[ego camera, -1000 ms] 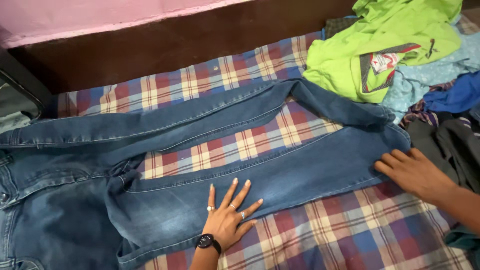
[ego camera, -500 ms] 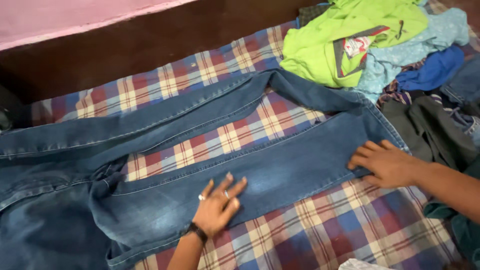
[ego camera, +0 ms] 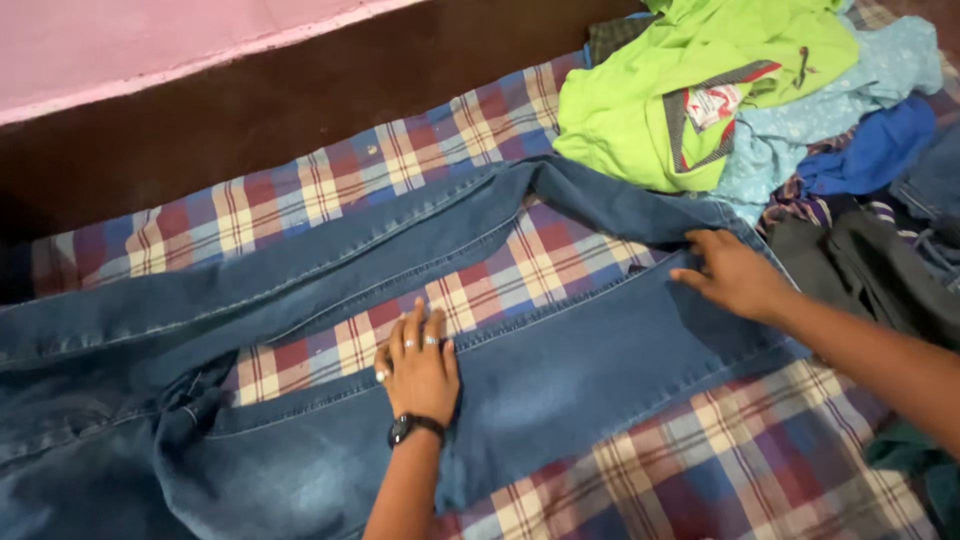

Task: The person picks up a pair of blue jeans from a pile of clothes on a bed, smooths them out, folds them in half lengthwise, and then folds them into a square before placing them into an open suitcase.

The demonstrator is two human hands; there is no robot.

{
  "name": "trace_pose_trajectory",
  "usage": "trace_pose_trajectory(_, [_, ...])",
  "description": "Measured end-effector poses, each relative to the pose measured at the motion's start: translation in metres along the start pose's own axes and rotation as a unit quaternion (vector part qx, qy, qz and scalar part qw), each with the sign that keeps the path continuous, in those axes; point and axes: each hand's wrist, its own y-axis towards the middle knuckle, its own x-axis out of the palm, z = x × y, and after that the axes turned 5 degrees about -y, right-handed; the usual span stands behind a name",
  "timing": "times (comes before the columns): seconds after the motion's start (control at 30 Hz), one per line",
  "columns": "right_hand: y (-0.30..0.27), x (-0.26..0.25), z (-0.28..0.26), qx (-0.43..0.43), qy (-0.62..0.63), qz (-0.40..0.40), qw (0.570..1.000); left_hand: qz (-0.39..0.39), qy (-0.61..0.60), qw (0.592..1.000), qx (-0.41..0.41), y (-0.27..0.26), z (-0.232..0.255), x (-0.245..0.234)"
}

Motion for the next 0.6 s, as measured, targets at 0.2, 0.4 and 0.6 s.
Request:
trace_pose_trajectory(0.2, [0.048, 0.010, -0.031, 0.162, 0.074, 0.152, 0.972, -0.019, 0.038, 0.998, 0.046, 0.082, 0.003, 0.011])
trace_pose_trajectory(0.4, [0.093, -0.006, -0.058, 0.285, 0.206, 0.254, 0.901, -0.171, 0.052, 0.983, -0.051, 0.132, 0.005, 0.011])
trace_pose_trajectory(0.6, [0.108, -0.022, -0.002, 0.091, 0.202, 0.434, 0.874, 0.027, 0.227, 0.956, 0.182, 0.132, -0.043, 0.029])
